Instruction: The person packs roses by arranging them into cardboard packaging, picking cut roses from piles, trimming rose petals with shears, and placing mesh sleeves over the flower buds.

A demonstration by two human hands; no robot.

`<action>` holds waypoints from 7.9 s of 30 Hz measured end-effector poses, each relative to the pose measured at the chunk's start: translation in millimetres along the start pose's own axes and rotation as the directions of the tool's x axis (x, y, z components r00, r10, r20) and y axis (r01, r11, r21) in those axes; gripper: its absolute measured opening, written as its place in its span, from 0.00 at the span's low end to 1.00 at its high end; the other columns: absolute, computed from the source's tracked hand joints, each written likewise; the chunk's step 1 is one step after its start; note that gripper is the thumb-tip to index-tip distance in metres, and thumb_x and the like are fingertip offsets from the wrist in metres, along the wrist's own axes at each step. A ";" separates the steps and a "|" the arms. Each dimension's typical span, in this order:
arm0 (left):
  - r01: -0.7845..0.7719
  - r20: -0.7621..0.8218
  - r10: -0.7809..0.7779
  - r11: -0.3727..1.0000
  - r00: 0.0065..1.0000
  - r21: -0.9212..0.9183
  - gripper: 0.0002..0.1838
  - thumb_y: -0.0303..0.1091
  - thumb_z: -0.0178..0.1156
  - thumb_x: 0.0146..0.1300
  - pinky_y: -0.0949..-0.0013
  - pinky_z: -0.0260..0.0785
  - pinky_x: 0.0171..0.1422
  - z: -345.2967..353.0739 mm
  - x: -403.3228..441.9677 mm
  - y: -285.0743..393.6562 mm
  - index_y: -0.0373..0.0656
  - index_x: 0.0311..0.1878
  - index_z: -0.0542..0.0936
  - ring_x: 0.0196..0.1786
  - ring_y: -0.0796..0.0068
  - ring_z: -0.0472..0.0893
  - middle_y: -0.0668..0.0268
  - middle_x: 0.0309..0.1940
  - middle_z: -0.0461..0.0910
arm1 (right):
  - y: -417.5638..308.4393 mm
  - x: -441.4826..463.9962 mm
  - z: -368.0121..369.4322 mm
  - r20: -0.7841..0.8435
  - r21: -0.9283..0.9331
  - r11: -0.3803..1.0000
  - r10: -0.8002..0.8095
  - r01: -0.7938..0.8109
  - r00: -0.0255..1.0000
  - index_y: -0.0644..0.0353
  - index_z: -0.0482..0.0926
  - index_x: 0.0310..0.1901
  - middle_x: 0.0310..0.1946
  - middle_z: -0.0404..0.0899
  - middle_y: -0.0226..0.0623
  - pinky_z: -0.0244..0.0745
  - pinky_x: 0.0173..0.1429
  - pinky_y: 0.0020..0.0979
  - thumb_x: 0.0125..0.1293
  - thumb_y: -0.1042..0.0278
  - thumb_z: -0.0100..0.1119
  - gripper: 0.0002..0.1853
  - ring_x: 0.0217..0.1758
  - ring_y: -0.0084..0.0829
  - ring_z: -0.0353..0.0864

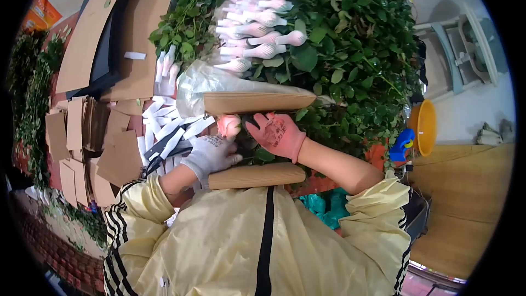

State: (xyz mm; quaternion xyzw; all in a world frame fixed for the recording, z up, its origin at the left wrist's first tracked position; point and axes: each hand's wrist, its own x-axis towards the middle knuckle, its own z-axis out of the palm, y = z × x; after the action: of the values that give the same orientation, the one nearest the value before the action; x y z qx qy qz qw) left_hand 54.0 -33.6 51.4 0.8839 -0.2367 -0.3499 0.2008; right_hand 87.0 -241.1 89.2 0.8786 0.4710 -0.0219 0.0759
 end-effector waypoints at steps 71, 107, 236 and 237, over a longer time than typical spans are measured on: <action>-0.070 -0.218 0.092 0.992 0.972 0.107 0.30 0.54 0.51 0.60 0.60 0.71 0.49 23.8 -4.8 -14.1 0.46 0.61 0.69 0.51 0.61 0.78 0.60 0.65 0.65 | -14.0 15.1 32.3 0.128 0.073 0.995 0.054 -0.063 0.990 0.58 0.74 0.46 0.39 0.76 0.41 0.72 0.39 0.32 0.61 0.66 0.46 0.14 0.40 0.36 0.79; -0.331 -0.141 0.403 0.870 0.904 0.364 0.22 0.36 0.54 0.58 0.66 0.73 0.43 39.8 -8.4 -32.2 0.55 0.57 0.74 0.42 0.66 0.81 0.68 0.52 0.77 | -25.9 -70.9 -48.4 -0.064 0.603 0.797 0.094 -0.037 0.993 0.51 0.77 0.44 0.44 0.76 0.35 0.68 0.55 0.35 0.53 0.59 0.60 0.16 0.48 0.37 0.75; -0.415 -0.706 0.213 0.901 0.676 -0.125 0.11 0.31 0.64 0.51 0.63 0.70 0.35 -18.3 -59.6 15.4 0.39 0.37 0.78 0.31 0.57 0.77 0.58 0.28 0.76 | -40.5 -1.8 108.1 0.012 0.644 0.764 0.029 -0.030 0.999 0.70 0.62 0.61 0.65 0.57 0.55 0.44 0.73 0.44 0.52 0.40 0.59 0.45 0.70 0.50 0.52; -0.398 -0.701 0.176 0.903 0.691 -0.165 0.11 0.32 0.63 0.53 0.62 0.70 0.36 -17.0 -55.2 18.6 0.39 0.39 0.78 0.32 0.56 0.78 0.57 0.28 0.77 | -39.2 -6.0 112.6 0.000 0.792 0.605 0.143 -0.088 0.990 0.69 0.61 0.62 0.66 0.56 0.54 0.44 0.74 0.42 0.51 0.44 0.63 0.44 0.71 0.47 0.51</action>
State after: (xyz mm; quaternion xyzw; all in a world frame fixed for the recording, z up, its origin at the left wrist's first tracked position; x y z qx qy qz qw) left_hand 25.5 -14.6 101.5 0.8589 -0.2284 -0.0037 0.4584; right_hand 54.8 -242.1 -25.8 0.8510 0.3576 -0.1941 -0.3320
